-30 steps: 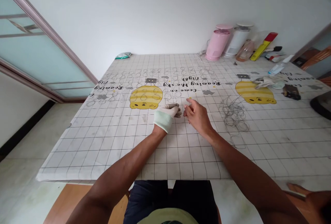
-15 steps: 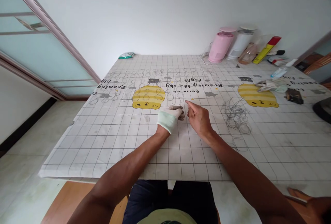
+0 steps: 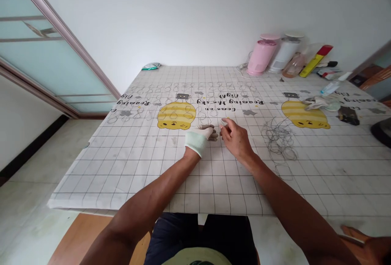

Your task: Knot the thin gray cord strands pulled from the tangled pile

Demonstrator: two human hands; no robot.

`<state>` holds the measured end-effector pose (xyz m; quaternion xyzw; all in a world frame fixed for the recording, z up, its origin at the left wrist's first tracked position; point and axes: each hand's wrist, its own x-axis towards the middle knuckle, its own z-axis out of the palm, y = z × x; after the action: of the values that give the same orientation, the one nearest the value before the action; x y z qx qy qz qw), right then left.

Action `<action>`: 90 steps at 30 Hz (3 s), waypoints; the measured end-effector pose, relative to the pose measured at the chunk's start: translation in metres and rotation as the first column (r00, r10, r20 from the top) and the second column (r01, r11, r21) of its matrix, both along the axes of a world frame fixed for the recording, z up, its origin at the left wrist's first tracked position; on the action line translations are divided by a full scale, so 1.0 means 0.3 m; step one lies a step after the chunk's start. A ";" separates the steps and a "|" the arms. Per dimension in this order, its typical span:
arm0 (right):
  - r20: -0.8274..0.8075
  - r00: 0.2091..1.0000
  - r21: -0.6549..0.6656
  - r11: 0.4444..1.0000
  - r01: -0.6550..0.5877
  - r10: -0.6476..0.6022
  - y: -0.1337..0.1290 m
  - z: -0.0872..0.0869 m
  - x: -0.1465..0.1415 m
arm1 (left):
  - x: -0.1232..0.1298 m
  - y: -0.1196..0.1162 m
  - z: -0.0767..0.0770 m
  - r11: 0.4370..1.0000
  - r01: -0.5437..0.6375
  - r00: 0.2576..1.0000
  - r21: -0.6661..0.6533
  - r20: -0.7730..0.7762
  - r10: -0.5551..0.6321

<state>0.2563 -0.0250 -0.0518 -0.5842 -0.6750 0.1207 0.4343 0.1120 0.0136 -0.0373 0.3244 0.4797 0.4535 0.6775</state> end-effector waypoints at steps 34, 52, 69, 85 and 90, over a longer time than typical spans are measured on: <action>-0.170 0.985 -0.051 0.999 0.003 -0.012 -0.018 0.000 -0.024 | -0.025 0.005 -0.014 0.999 0.033 0.999 0.011 -0.039 -0.032; -0.805 0.593 -0.269 0.901 -0.339 -0.017 0.001 0.014 -0.034 | -0.036 -0.001 -0.009 0.997 0.034 0.992 0.067 -0.123 -0.026; -0.183 0.956 -0.238 0.933 -0.271 0.231 0.002 0.058 0.033 | -0.042 -0.006 -0.005 0.978 0.201 0.965 0.052 -0.180 -0.189; -0.187 0.955 -0.263 0.925 -0.274 0.230 -0.001 0.053 0.031 | -0.035 -0.006 0.008 0.986 0.162 0.974 0.036 -0.167 -0.154; -0.201 0.957 -0.273 0.926 -0.262 0.211 -0.010 0.064 0.036 | -0.052 -0.010 0.002 0.976 0.193 0.941 0.099 -0.302 -0.155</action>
<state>0.2672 -0.0281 -0.0325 -0.5445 -0.6757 0.3212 0.3791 0.0965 0.0106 -0.0368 0.4713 0.5142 0.3683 0.6147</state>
